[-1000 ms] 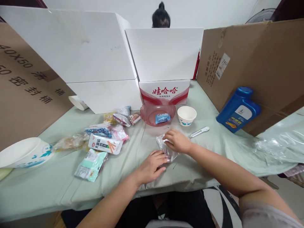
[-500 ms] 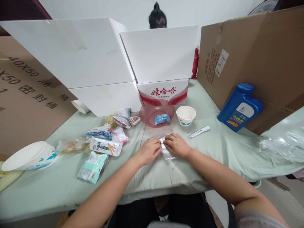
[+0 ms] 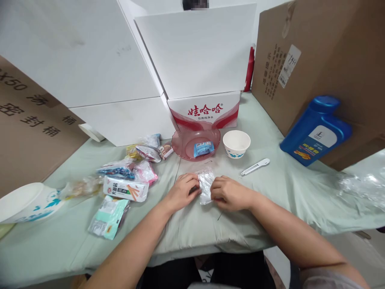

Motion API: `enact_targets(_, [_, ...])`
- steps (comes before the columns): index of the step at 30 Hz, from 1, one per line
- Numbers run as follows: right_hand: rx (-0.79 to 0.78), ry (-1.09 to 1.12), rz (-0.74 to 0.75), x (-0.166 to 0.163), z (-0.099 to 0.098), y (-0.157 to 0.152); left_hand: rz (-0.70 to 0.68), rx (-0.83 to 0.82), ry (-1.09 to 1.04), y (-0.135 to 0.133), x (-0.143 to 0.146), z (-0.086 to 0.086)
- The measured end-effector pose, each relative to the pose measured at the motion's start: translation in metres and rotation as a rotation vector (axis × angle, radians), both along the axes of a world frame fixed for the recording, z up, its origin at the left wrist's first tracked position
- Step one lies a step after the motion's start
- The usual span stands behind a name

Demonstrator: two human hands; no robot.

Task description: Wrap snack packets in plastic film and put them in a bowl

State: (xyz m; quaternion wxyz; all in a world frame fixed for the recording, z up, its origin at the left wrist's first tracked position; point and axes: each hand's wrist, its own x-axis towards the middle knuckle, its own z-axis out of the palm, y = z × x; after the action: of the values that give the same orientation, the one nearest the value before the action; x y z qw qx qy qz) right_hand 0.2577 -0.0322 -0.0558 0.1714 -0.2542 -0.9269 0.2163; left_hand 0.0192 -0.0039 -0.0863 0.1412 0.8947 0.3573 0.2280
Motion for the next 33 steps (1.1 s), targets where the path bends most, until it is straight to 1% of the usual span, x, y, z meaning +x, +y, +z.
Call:
enact_targets(3, [-0.091,0.097,-0.004,0.002,0.006,-0.002,-0.129,-0.027,-0.018,-0.004,0.001,-0.001])
enact_targets(5, [-0.129,0.157,-0.084,0.002,0.005,-0.001,-0.225,-0.048,-0.022,-0.007,0.001,-0.001])
enact_targets(8, [-0.084,0.158,-0.336,-0.001,-0.007,0.006,-0.274,-0.071,-0.028,-0.008,0.003,-0.001])
enact_targets(10, [-0.028,0.070,-0.503,-0.004,-0.018,0.012,-0.279,-0.089,-0.050,-0.007,0.003,-0.001])
enact_targets(12, [0.014,-0.049,-0.618,-0.006,-0.027,0.017,-0.281,-0.109,-0.088,-0.006,0.003,-0.001])
enact_targets(14, [0.040,-0.143,-0.657,-0.007,-0.031,0.019,-0.253,-0.118,-0.132,-0.007,0.003,0.000])
enact_targets(15, [0.053,-0.174,-0.658,-0.008,-0.032,0.018,-0.212,-0.103,-0.166,-0.009,0.003,0.001])
enact_targets(18, [0.093,-0.227,-0.635,-0.012,-0.030,0.016,-0.079,0.027,-0.256,-0.014,0.005,0.006])
enact_targets(19, [0.104,-0.237,-0.631,-0.013,-0.030,0.015,-0.076,0.071,-0.250,-0.015,0.006,0.007])
enact_targets(21, [0.118,-0.248,-0.626,-0.013,-0.029,0.015,-0.147,0.097,-0.159,-0.017,0.010,0.007])
enact_targets(23, [0.122,-0.247,-0.634,-0.010,-0.030,0.018,-0.210,0.041,-0.037,-0.016,0.012,0.005])
enact_targets(24, [0.126,-0.244,-0.658,-0.006,-0.030,0.020,-0.217,0.006,0.003,-0.014,0.013,0.004])
enact_targets(27, [0.197,-0.162,-0.783,0.007,-0.028,0.026,-0.197,-0.049,0.017,-0.011,0.013,0.000])
enact_targets(28, [0.234,-0.097,-0.785,0.010,-0.027,0.026,-0.195,-0.050,0.009,-0.010,0.012,-0.001])
enact_targets(29, [0.257,-0.021,-0.733,0.012,-0.025,0.025,-0.197,-0.048,0.004,-0.009,0.012,-0.001])
enact_targets(30, [0.254,0.048,-0.621,0.012,-0.023,0.024,-0.200,-0.045,0.002,-0.009,0.012,0.000])
enact_targets(31, [0.228,0.096,-0.473,0.010,-0.022,0.021,-0.200,-0.041,0.002,-0.009,0.011,0.001])
enact_targets(33, [0.142,0.117,-0.197,0.004,-0.022,0.017,-0.190,-0.026,-0.005,-0.007,0.009,0.002])
